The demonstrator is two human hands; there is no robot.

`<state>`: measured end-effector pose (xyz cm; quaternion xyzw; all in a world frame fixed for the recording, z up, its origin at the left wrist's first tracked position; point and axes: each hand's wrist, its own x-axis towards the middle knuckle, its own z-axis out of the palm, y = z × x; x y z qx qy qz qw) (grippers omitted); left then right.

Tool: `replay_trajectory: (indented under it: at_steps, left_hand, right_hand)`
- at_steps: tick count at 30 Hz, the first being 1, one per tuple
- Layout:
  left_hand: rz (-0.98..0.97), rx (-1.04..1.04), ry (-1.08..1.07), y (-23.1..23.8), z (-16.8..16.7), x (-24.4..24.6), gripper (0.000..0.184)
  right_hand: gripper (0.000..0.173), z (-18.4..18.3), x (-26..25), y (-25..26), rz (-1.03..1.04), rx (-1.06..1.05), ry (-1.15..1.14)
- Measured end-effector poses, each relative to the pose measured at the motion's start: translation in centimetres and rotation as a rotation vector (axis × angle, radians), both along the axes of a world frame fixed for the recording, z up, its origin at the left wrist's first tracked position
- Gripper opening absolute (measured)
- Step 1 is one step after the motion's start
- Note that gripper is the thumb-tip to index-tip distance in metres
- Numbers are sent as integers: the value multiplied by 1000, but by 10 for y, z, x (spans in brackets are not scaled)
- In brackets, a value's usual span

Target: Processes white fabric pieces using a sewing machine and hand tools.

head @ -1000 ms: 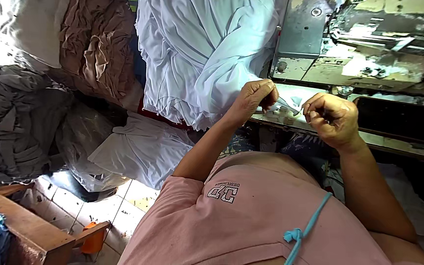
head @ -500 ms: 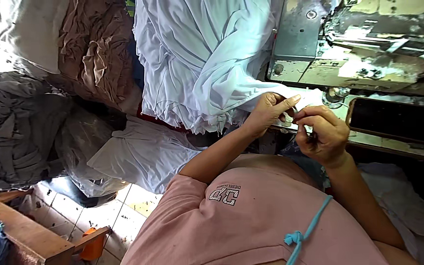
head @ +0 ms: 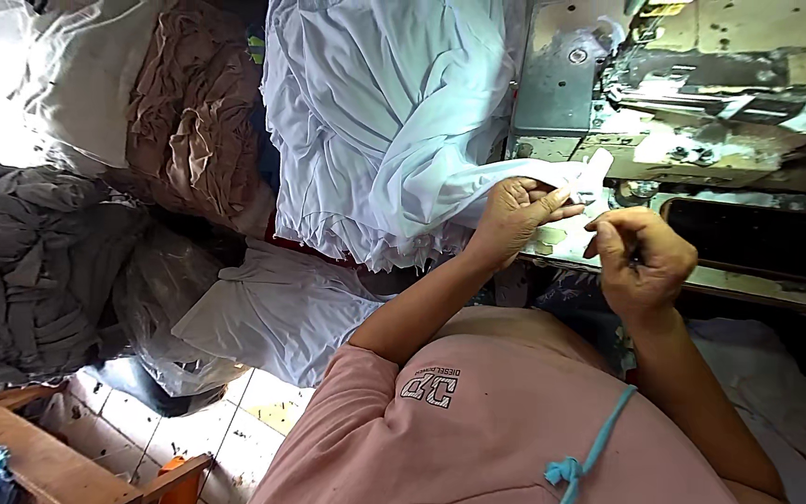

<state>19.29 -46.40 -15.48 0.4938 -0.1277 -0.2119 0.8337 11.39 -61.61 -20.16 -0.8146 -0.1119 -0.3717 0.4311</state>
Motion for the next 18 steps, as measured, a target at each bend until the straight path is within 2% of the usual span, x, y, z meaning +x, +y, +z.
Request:
replay_trajectory:
  at_steps: [3,10,18]
  left_hand:
    - [-4,-23,29,-5,1,-2,15]
    - [30,-28,57,-12,4,-4,17]
    - [32,-31,65,-14,5,-6,13]
  right_hand:
    - [20,9,1,-3,-30,88,77]
    - [17,15,7,-1,-45,81,91]
    - [16,21,11,0,-128,-48,14]
